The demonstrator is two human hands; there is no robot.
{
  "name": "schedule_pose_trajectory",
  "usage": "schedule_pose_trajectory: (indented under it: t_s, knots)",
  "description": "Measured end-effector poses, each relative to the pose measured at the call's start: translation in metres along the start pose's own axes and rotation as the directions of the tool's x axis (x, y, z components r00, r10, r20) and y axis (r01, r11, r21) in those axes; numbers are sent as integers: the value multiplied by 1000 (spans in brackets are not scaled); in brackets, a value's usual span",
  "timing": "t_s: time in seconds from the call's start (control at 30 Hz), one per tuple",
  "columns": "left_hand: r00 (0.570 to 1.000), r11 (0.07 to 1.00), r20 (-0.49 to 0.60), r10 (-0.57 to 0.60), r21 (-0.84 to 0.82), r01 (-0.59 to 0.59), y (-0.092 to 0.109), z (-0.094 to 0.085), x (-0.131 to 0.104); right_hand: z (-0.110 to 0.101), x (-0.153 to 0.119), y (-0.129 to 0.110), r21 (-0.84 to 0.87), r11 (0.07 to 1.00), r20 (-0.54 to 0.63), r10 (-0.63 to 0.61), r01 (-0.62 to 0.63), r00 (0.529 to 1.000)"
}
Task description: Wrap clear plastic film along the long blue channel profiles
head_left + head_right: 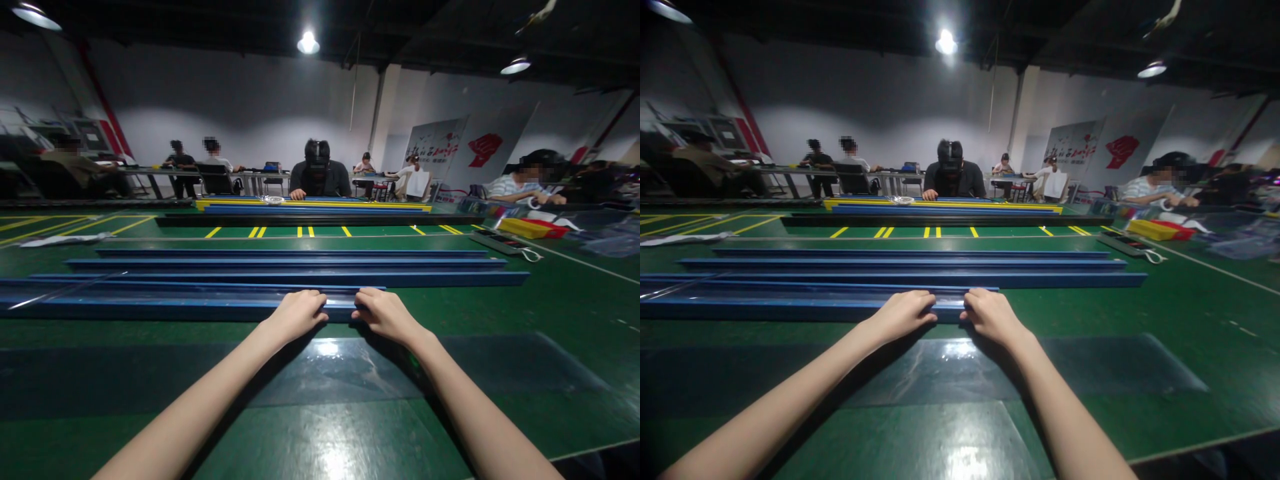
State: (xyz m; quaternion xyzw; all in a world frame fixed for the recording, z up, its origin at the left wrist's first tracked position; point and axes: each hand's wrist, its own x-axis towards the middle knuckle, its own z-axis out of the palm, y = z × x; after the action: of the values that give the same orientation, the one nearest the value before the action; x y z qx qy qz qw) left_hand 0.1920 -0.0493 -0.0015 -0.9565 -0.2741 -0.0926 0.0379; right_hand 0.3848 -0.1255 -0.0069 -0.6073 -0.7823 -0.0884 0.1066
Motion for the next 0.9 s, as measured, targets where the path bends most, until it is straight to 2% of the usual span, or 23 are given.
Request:
schedule_pose_trajectory:
  t_s: [0.13,0.33,0.47,0.7,0.9]
  knots:
    - [1000,999,-17,3,49,-2,-2,0,-4,-5,-2,5,-22,999,22,28,-28,999]
    - [999,998,-26,-35,48,36,-6,1,-5,-14,-17,29,-70,989,40,136,-133,990]
    - [999,997,-46,-15,71,18,-7,3,-4,-16,-24,40,-101,978,55,191,-185,980]
    - [998,997,-60,6,73,-2,-10,4,-5,-15,-24,36,-157,965,46,218,-209,975]
    - [998,999,-65,2,44,1,-11,5,-4,-8,-18,24,-165,974,27,162,-156,986]
